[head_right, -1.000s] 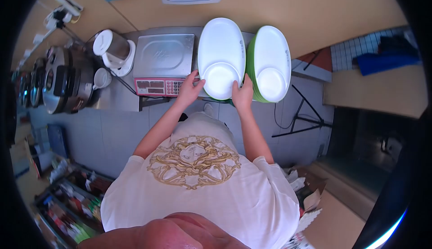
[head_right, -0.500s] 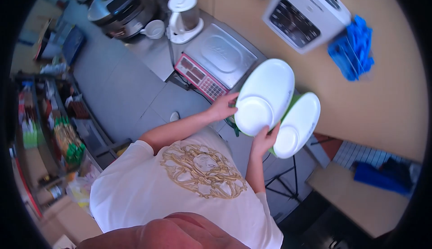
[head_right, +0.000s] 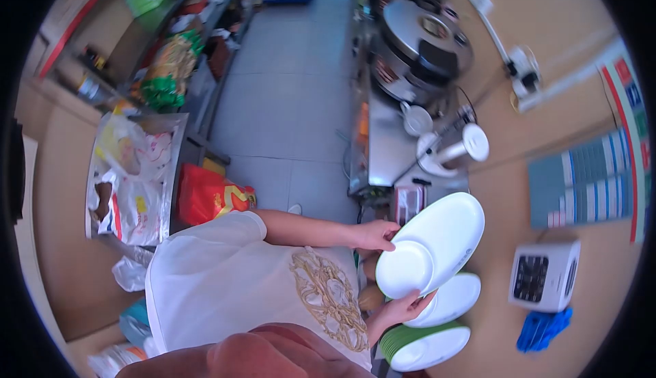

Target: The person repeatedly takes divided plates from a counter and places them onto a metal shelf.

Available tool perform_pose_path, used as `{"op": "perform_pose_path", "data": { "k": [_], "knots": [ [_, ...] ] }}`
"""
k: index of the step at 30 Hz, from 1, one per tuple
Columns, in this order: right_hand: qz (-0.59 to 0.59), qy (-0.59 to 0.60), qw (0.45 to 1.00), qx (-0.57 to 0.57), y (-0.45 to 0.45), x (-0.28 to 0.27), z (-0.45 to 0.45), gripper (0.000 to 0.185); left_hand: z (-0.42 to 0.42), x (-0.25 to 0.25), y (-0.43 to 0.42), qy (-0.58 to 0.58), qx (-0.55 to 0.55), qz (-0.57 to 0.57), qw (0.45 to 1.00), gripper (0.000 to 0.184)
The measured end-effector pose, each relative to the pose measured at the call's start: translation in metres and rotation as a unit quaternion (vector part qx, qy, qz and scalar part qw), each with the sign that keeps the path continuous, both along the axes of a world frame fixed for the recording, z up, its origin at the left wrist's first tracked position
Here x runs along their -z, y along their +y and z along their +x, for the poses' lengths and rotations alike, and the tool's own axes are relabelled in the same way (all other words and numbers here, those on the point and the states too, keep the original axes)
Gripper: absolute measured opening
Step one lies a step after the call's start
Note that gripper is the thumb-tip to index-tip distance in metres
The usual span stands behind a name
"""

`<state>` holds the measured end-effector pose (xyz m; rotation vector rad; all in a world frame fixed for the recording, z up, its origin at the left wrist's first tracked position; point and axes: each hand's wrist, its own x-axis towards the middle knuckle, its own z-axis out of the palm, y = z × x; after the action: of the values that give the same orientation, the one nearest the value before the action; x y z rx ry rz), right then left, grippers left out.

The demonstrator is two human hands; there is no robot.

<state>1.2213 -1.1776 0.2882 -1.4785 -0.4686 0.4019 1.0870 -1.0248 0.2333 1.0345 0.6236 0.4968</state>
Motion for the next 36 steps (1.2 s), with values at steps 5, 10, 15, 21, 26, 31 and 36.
{"op": "perform_pose_path", "data": {
  "k": [5,10,15,21,26,31,36],
  "knots": [
    [0.005,0.025,0.991,-0.132,0.061,0.004,-0.072,0.05,-0.123,-0.019,0.025,-0.014,-0.068,-0.043,0.997,0.043],
    [0.002,0.026,0.973,-0.23,0.122,0.005,-0.16,0.05,-0.227,-0.024,0.038,-0.042,-0.177,-0.049,0.982,0.047],
    [0.005,0.069,0.94,-0.334,0.171,0.012,-0.222,0.05,-0.304,-0.026,0.036,-0.072,-0.255,-0.094,0.96,0.068],
    [-0.012,0.08,0.88,-0.468,0.235,0.017,-0.281,0.051,-0.358,-0.017,0.037,-0.1,-0.363,-0.131,0.917,0.084],
    [-0.022,0.084,0.814,-0.574,0.303,0.024,-0.336,0.05,-0.393,-0.002,0.057,-0.101,-0.476,-0.138,0.863,0.083],
    [-0.027,0.099,0.766,-0.635,0.386,0.039,-0.383,0.048,-0.419,0.0,0.106,-0.091,-0.556,-0.138,0.815,0.079],
    [-0.032,0.086,0.731,-0.677,0.469,0.023,-0.416,0.049,-0.441,-0.027,0.166,-0.063,-0.585,-0.146,0.795,0.077]
  ]
}}
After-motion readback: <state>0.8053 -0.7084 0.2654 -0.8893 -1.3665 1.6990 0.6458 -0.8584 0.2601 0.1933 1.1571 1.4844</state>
